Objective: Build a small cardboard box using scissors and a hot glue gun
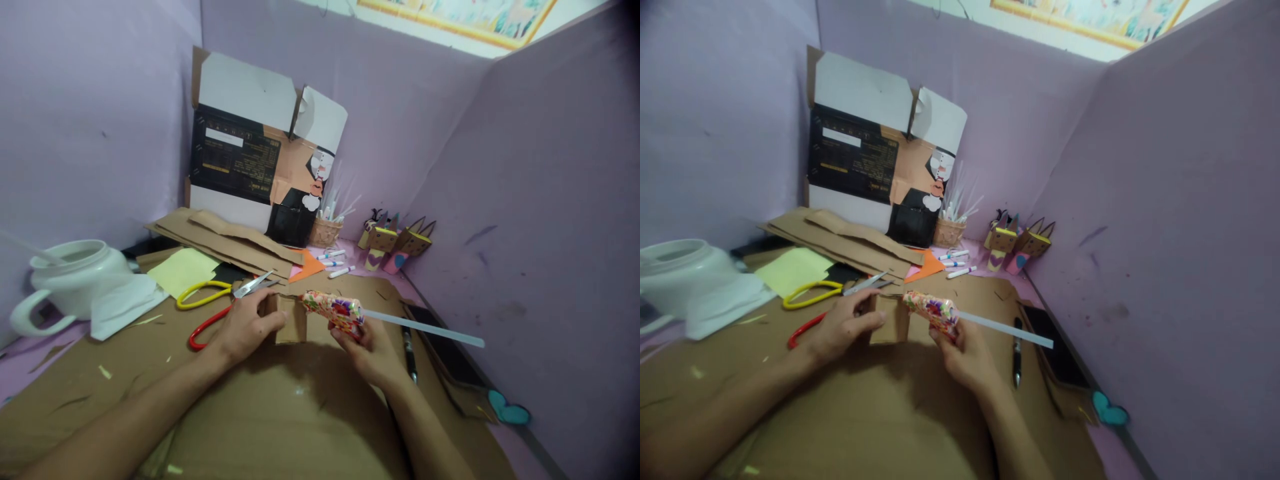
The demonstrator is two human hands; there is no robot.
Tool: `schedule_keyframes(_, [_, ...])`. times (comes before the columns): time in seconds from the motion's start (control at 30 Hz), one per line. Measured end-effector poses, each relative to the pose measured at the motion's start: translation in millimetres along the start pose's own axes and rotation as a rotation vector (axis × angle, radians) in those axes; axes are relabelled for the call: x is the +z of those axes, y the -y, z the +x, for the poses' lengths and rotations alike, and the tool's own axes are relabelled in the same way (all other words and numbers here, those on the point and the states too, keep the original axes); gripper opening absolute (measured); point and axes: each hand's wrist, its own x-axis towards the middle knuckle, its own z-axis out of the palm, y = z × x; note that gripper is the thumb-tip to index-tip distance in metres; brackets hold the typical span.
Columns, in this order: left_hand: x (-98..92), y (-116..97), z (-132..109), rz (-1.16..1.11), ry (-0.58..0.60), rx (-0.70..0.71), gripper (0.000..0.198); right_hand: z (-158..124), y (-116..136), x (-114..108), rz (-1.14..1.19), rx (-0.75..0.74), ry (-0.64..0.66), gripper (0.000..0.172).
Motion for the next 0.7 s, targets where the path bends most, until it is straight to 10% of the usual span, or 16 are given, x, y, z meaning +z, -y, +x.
schedule_keyframes(0.53, [-1.3, 3.7, 2.8, -0.049, -0.017, -0.011, 0.047, 2.3, 2.2, -7.1, -0.112, -0.055, -0.047, 0.017])
schedule_keyframes(0.7, [5.2, 9.2, 0.5, -0.214, 0.15, 0.011, 0.053, 9.5, 12.1, -12.9, 0.031, 0.02, -0.179, 0.029])
